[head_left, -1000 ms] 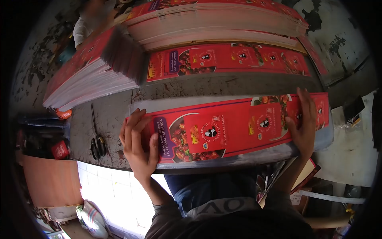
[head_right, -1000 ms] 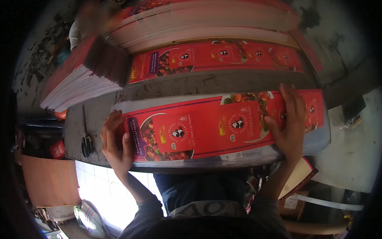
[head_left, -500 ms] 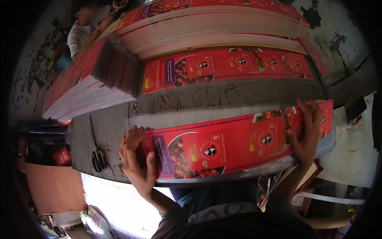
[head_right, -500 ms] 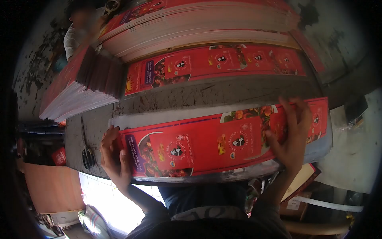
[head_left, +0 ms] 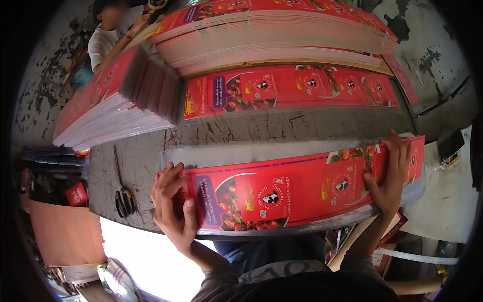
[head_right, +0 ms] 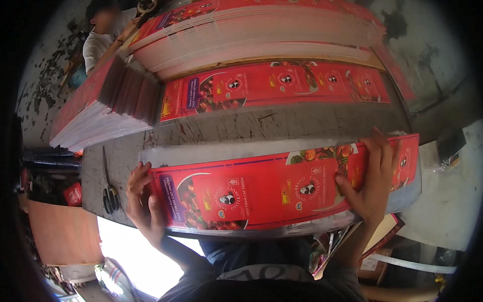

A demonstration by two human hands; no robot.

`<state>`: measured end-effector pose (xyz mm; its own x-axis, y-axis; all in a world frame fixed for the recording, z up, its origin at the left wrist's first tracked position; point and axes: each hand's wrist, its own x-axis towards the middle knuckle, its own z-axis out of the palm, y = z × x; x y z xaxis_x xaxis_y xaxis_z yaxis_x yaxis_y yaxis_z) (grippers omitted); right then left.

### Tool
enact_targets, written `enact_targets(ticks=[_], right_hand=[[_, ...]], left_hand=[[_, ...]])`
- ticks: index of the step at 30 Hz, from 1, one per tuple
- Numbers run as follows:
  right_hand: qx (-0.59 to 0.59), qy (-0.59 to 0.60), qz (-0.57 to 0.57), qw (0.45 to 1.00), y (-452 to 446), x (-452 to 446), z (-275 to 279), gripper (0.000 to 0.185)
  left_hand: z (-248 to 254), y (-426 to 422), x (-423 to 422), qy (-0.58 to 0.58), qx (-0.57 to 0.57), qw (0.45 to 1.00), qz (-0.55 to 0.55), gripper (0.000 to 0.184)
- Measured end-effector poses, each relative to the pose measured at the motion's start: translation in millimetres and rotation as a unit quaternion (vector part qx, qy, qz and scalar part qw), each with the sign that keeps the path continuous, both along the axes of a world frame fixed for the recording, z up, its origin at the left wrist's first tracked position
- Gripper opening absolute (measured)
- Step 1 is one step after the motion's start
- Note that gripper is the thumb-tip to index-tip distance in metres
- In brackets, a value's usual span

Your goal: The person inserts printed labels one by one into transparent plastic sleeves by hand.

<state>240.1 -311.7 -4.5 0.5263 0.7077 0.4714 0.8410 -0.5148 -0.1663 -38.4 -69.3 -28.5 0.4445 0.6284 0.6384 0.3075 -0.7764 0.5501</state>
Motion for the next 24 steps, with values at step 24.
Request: enact_targets(ticks=[24], right_hand=[[0.056,-0.094,0.115,0.987,85,55,83,0.049]], left_hand=[[17,9,8,0.208,0.047,0.975,-0.07,0.041]])
